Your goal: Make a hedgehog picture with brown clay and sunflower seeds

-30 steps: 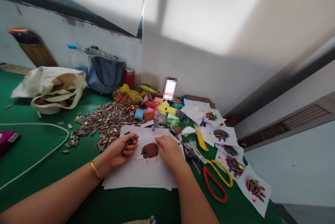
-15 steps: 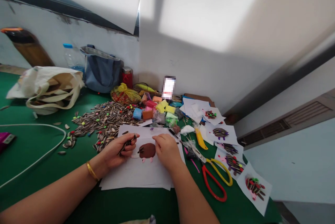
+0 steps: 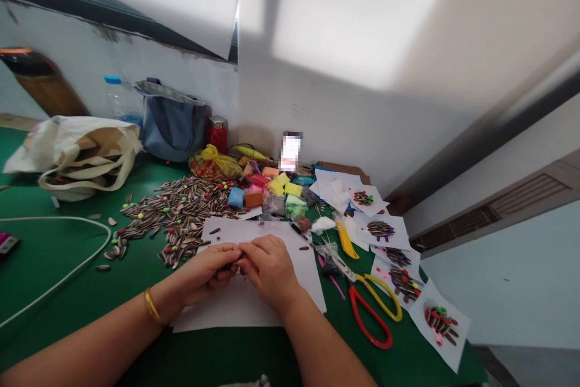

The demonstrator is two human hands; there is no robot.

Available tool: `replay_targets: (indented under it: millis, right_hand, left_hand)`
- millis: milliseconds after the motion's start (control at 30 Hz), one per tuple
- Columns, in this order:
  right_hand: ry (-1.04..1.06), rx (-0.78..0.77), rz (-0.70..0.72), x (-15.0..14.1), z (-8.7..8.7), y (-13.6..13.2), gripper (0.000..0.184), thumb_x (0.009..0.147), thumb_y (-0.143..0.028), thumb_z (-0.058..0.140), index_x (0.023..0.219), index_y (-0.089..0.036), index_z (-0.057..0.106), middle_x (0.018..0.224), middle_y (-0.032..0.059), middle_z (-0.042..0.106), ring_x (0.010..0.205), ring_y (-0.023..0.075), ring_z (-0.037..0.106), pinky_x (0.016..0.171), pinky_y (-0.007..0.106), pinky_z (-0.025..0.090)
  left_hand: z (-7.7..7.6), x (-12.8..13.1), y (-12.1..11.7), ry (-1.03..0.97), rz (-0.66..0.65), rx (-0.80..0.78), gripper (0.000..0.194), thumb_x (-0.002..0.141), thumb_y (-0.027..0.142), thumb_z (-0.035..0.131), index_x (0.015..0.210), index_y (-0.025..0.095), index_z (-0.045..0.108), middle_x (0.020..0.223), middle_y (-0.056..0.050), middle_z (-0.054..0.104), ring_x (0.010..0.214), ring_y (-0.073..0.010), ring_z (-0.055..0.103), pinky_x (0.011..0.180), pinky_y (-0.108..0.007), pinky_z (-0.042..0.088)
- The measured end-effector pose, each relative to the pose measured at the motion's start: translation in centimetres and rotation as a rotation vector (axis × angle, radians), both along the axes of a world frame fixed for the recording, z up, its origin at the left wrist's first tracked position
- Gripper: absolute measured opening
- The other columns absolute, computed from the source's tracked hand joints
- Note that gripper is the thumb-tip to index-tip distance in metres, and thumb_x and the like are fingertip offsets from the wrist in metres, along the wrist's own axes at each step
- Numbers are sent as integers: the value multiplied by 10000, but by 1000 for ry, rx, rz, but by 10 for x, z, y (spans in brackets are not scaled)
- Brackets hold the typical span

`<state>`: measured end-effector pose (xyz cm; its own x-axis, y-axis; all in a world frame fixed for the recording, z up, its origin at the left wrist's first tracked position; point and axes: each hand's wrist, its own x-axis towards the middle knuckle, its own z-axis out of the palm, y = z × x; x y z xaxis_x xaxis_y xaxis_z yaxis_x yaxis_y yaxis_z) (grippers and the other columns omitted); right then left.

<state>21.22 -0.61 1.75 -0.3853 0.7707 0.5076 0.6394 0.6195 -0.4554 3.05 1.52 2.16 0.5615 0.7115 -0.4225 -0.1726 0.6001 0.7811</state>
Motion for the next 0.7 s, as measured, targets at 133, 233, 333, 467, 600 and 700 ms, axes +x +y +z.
replay_targets:
  millis: [133, 233, 333, 467, 600, 700]
  right_hand:
    - [23, 12, -8, 1, -1, 0, 277, 958, -366, 559, 1166, -208, 652, 975, 74, 670, 932, 228, 574, 830, 384, 443]
    - [32, 25, -20, 1, -1, 0, 277, 967, -343, 535, 1179, -206, 646, 990, 80, 670, 939, 229, 577, 834, 389, 450]
    - [42, 43, -51, 1, -1, 0, 257, 967, -299, 521, 1172, -211, 649, 984, 83, 670, 934, 229, 581, 828, 389, 458]
    - [50, 55, -86, 0, -3, 1, 246, 956, -246, 526, 1165, -213, 651, 989, 83, 668, 935, 228, 579, 827, 391, 458]
    - [32, 67, -108, -3, -5, 0, 242, 948, -221, 534, 1158, -213, 653, 986, 78, 667, 932, 226, 575, 826, 390, 446]
    - [-13, 91, -126, -8, -4, -2, 224, 951, -227, 537, 1138, -213, 659, 960, 71, 668, 916, 223, 570, 809, 383, 428]
  left_hand:
    - [-2, 1, -1, -50, 17, -32, 271, 795, 380, 696, 784, 154, 546, 630, 26, 520, 429, -20, 331, 366, -118, 127]
    - [-3, 0, 1, -92, 59, -103, 227, 851, 342, 641, 777, 140, 565, 630, 17, 525, 418, -18, 355, 348, -103, 154]
    - [-2, -4, 5, -285, 155, -289, 187, 888, 242, 576, 747, 119, 573, 643, 11, 516, 429, -17, 400, 337, -89, 228]
    - [1, -10, 13, -577, 332, -518, 188, 920, 179, 500, 765, 116, 587, 758, -48, 599, 589, -79, 588, 510, -156, 518]
    - [5, -10, 15, -549, 557, -593, 181, 903, 104, 480, 780, 117, 612, 810, -94, 685, 757, -181, 701, 710, -322, 628]
    - [7, -8, 14, -553, 609, -583, 179, 902, 79, 475, 810, 111, 626, 915, -127, 725, 900, -224, 722, 820, -382, 622]
